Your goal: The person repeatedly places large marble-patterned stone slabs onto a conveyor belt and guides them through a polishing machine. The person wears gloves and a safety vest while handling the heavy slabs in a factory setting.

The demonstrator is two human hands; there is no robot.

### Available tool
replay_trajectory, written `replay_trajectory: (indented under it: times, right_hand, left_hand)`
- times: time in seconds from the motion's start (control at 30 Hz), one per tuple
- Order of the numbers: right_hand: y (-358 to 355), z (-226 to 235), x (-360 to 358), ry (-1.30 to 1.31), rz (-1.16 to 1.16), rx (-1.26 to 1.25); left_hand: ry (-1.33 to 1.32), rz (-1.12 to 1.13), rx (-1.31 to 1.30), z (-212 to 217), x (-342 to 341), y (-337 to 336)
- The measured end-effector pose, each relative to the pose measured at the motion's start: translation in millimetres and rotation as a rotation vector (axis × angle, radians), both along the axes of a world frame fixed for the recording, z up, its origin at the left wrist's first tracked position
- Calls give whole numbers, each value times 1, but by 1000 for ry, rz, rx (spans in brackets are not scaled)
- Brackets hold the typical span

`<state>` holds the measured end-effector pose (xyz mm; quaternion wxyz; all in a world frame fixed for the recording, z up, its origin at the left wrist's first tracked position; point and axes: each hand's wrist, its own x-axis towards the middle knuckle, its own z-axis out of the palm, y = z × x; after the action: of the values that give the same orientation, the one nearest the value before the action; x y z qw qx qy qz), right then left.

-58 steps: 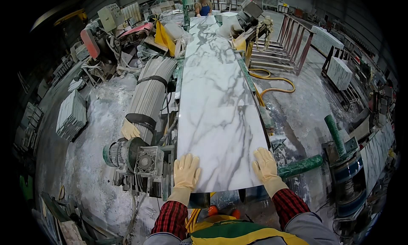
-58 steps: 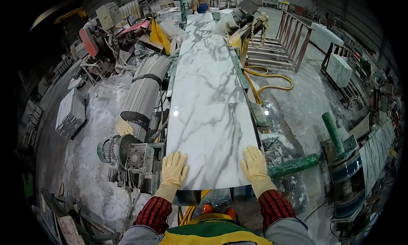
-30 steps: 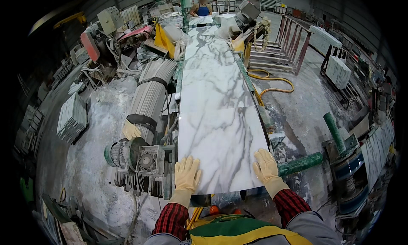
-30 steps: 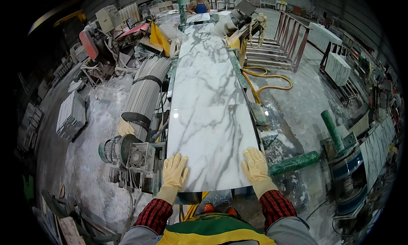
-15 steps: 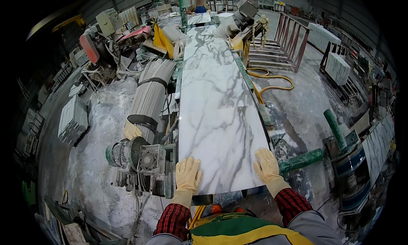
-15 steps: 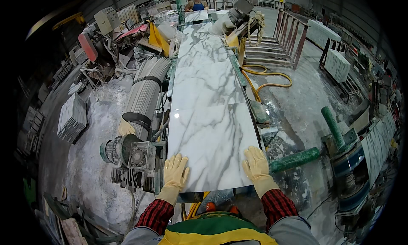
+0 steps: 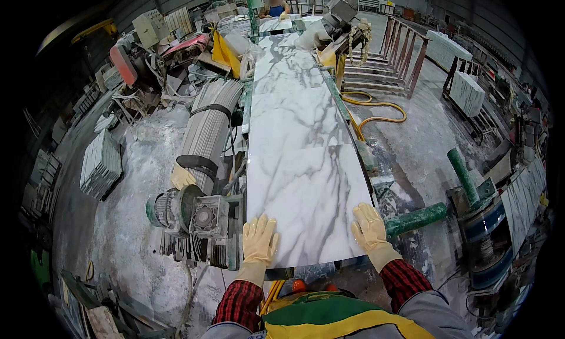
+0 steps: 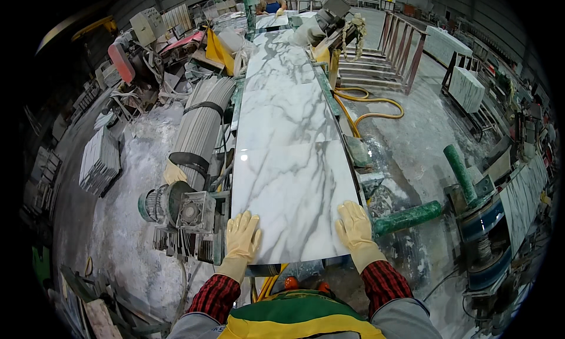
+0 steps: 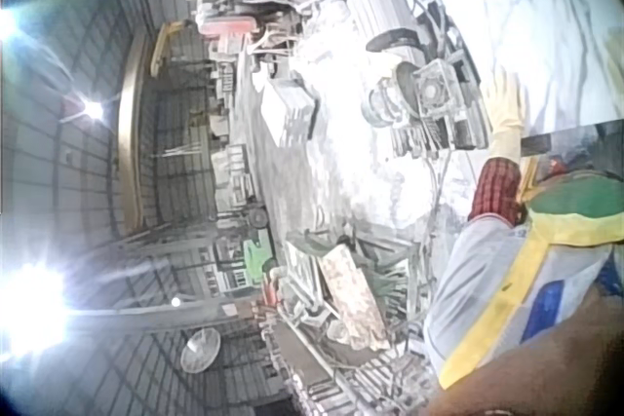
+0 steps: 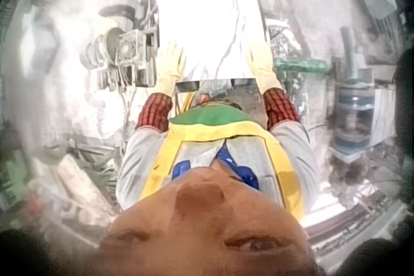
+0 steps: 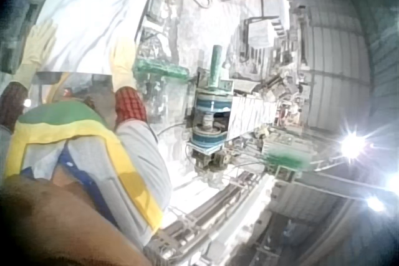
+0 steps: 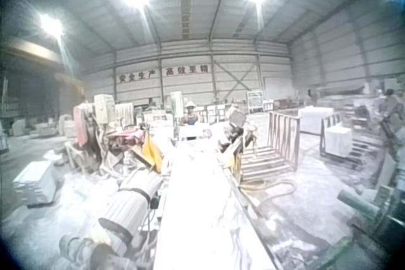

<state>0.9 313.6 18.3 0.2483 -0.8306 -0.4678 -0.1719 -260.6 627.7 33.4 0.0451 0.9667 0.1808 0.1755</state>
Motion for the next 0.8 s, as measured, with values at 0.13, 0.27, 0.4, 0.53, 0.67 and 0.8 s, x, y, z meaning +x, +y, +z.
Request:
replay_trajectory:
  times: [0.13, 0.27, 0.4, 0.53, 0.67, 0.8]
  right_hand:
    - [0, 0, -2, 3, 8, 6]
    - [-2, 5, -5, 20, 24, 7]
    - [-6, 1, -6, -16, 24, 17]
    - [-6, 5, -8, 23, 26, 14]
    - [-11, -9, -10, -64, 9, -4]
    - [-8, -5, -8, 1, 36, 19]
  left_hand:
    - [6, 7, -13, 1, -3, -1]
    - [9, 18, -12, -1, -5, -3]
    - [20, 21, -13, -1, -7, -5]
    - [37, 19, -20, -1, -8, -4]
    - [-4, 23, 74, -10, -13, -8]
    - [2, 10, 12, -2, -15, -7]
